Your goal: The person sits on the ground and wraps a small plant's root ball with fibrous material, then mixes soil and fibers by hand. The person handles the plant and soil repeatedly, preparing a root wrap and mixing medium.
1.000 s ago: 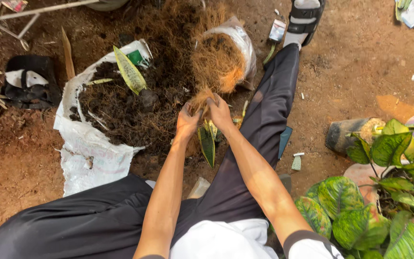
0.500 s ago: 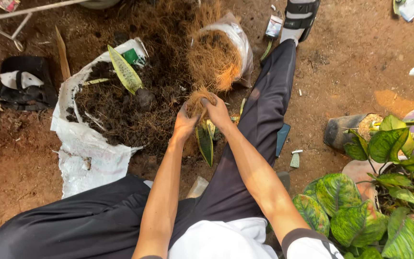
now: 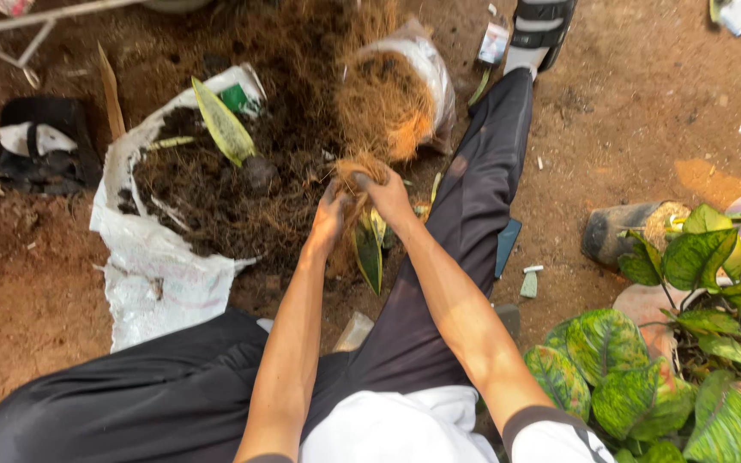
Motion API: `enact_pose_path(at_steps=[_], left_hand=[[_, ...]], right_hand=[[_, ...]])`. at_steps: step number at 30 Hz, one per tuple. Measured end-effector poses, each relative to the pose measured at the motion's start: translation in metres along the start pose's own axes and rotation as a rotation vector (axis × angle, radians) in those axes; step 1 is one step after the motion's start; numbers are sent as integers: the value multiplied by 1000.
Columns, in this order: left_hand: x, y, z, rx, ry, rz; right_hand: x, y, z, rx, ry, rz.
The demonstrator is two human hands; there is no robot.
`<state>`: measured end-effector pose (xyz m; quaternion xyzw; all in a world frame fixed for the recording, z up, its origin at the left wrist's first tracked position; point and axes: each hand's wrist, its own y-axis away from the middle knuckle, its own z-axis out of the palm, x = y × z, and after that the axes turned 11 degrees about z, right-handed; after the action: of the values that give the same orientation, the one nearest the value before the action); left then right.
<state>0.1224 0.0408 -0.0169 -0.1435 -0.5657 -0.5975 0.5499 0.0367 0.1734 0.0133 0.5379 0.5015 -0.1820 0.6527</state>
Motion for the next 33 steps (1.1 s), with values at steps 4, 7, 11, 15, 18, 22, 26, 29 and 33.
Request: enact_pose_path(at_steps=[4,7,11,15,18,22,26,29,33], left_hand=[[-3,-2,-1,-44,-234,95],[-8,-2,-4,-69,-312,117],[-11,-5,-9,-96,-353,106],[-3,-3,-7,-57,-198,56],[12,4,3,-28,-224,49],[33,20,15,-105,-237,65],[39,18,11,-226,-416,-12],[28,12,-1,-221,-489,-14],[14,-1,-11,-254,-438,44]], right_hand=[[6,-10,-1,107,139,56],[8,-8,-2,156,209,32],[0,-2,-3,90,129,89],[-5,2,-2,103,138,191],[-4,-3,0,64,101,58],[6,-2,5,-109,-155,33],[7,-3,4,-155,-97,42],[7,-2,3,-111,-99,205],[0,1,5,-161,-283,224]])
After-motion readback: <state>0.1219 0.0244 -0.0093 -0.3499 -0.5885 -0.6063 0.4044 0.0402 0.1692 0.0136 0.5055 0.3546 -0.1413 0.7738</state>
